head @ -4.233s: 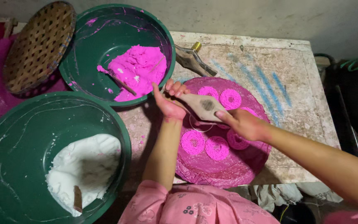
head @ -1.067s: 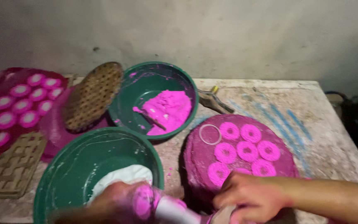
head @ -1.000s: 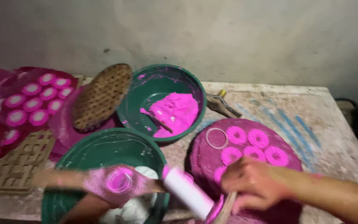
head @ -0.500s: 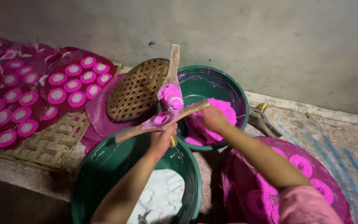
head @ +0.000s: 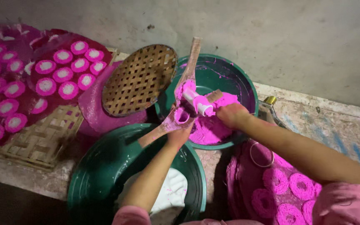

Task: The person presses bright pink powder into a wooden hand mold fitted with a brass cylinder, packs it using a small stick, then ejects the formed pink ring-shaped piece onto a round board, repeating the cycle and stacking the finished rings.

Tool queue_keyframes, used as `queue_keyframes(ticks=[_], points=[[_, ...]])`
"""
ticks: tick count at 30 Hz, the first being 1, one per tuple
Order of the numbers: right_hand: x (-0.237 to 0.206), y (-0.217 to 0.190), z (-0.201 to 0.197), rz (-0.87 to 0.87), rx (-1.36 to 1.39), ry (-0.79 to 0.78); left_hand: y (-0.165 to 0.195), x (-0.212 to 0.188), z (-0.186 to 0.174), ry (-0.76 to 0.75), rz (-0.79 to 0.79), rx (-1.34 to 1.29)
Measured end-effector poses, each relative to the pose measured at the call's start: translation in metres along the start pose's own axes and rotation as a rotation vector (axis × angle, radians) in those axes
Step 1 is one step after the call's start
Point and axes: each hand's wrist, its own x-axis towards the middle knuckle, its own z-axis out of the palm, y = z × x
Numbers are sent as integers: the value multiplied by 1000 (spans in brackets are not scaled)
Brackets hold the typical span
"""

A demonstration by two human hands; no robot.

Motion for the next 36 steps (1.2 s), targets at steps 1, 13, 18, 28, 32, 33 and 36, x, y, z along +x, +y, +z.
queue_keyframes(ticks=[1, 13, 18, 28, 32, 33, 36], points=[[-18, 5, 9, -125, 30, 50, -2, -1, 1, -31, 62, 134], [-103, -20, 16, -30, 234, -160, -26, -9, 12, -44, 115, 299], [-131, -19, -65, -90, 560, -146, -26, 5, 5, -14, -35, 201], [-148, -19, -193, 128, 534, -95, 53, 13, -22, -460, -57, 440], [-110, -87, -187, 151, -160, -170, 66, 11, -10, -412, 23, 333], [-106, -106, -178, 84, -335, -195, 64, 8, -8, -427, 85, 369], [-121, -124, -158, -214, -413, 222, 54, -10, -7, -502, 140, 429]])
